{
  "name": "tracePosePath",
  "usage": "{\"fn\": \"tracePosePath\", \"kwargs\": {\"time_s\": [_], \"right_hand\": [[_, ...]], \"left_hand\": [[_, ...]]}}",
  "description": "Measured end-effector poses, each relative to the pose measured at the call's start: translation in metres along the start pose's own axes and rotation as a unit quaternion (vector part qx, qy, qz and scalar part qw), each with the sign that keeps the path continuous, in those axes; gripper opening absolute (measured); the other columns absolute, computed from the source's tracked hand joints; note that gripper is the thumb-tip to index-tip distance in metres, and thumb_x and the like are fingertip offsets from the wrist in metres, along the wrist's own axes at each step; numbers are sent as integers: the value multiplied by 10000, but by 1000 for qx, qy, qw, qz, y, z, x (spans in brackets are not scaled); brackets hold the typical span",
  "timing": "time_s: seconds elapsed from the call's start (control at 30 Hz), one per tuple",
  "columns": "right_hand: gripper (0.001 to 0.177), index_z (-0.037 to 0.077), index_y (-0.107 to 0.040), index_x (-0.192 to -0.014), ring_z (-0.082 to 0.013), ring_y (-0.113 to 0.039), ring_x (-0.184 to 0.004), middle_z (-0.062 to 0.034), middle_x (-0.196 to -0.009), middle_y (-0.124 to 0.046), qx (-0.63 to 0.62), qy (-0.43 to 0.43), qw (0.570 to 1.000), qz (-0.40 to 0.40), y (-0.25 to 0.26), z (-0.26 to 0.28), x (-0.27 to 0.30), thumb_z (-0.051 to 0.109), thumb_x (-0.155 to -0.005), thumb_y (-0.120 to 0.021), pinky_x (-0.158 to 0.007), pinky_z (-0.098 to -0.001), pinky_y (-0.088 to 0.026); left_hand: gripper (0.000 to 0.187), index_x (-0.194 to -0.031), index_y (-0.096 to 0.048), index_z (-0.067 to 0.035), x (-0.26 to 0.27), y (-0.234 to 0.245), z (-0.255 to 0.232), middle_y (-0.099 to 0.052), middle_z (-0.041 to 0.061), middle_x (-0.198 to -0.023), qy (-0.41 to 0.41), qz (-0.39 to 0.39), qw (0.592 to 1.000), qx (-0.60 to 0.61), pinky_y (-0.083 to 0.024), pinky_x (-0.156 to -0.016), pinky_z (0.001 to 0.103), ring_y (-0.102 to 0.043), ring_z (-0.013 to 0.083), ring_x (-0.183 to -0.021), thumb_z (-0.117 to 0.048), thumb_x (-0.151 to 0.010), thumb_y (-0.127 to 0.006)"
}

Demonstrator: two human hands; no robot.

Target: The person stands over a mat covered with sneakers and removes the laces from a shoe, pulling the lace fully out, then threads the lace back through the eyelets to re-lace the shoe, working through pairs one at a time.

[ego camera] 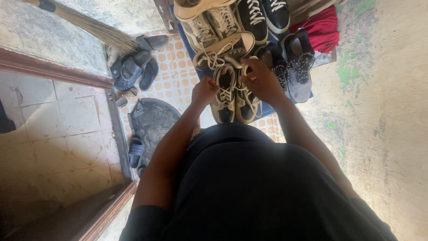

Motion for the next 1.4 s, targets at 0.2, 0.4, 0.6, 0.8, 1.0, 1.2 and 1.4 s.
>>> {"fn": "tracePosePath", "kwargs": {"time_s": [0.2, 0.4, 0.6, 0.8, 1.0, 1.2, 1.4], "right_hand": [[326, 168, -690, -1288, -296, -715, -1073, -103, -1222, -725, 162, 67, 980, 96, -90, -37, -25, 233, -969, -661, -929, -414, -557], [525, 116, -561, -1399, -346, -693, -1083, -138, -1231, -716, 70, 11, 990, 119, -135, -74, -36, 240, -902, -675, -907, -430, -547], [572, 105, -574, -1365, -304, -726, -1038, -149, -1156, -727, 44, -48, 993, 96, -121, -88, -31, 355, -878, -741, -892, -411, -575], [383, 91, -754, -1137, -199, -674, -844, -72, -946, -712, -4, -75, 990, 117, -112, -103, -15, 421, -953, -692, -730, -340, -526], [440, 20, -641, -1001, -110, -529, -613, -17, -762, -596, -328, -172, 918, 141, -106, -118, 1, 456, -1062, -617, -560, -282, -432], [355, 118, -727, -1194, -65, -639, -734, 8, -883, -717, -124, -55, 978, 158, -97, -91, 0, 388, -985, -628, -640, -259, -534], [316, 125, -650, -1279, -101, -650, -842, -30, -999, -732, -207, -59, 967, 135, -83, -78, 10, 311, -1026, -618, -708, -270, -548]], "left_hand": [[359, -1121, -638, -106, -1, -5, 15, -770, 71, -945, 33, 22, 999, 16, -573, -782, 361, -751, 232, -877, -326, -860, -748], [375, -1144, -638, -112, -1, -4, 14, -764, 87, -986, 38, 29, 999, 21, -567, -796, 377, -742, 256, -922, -330, -860, -748], [385, -1158, -628, -111, 2, -5, 10, -768, 107, -1014, 16, 20, 1000, -6, -561, -819, 403, -738, 302, -958, -356, -876, -722], [364, -1132, -617, -96, 5, -5, 3, -754, 111, -1045, -10, 10, 1000, -2, -569, -821, 419, -740, 317, -960, -347, -887, -714], [346, -1098, -617, -105, 3, -1, -2, -773, 90, -1018, -15, 5, 999, -36, -564, -824, 428, -735, 315, -969, -338, -869, -731], [357, -1151, -597, -114, 15, 6, -31, -757, 76, -1027, -64, -10, 997, -47, -556, -814, 436, -727, 306, -973, -292, -878, -744], [165, -1038, -738, -175, 43, 24, -81, -654, 105, -1082, -256, -82, 944, -192, -487, -835, 463, -657, 321, -981, -199, -876, -737]]}}
Point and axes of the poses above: each hand's wrist, its own x-axis away from the middle knuckle, its own y-axis out of the back of the hand, z = x × y, the point moved 8 cm from there along -x, towards the middle knuckle
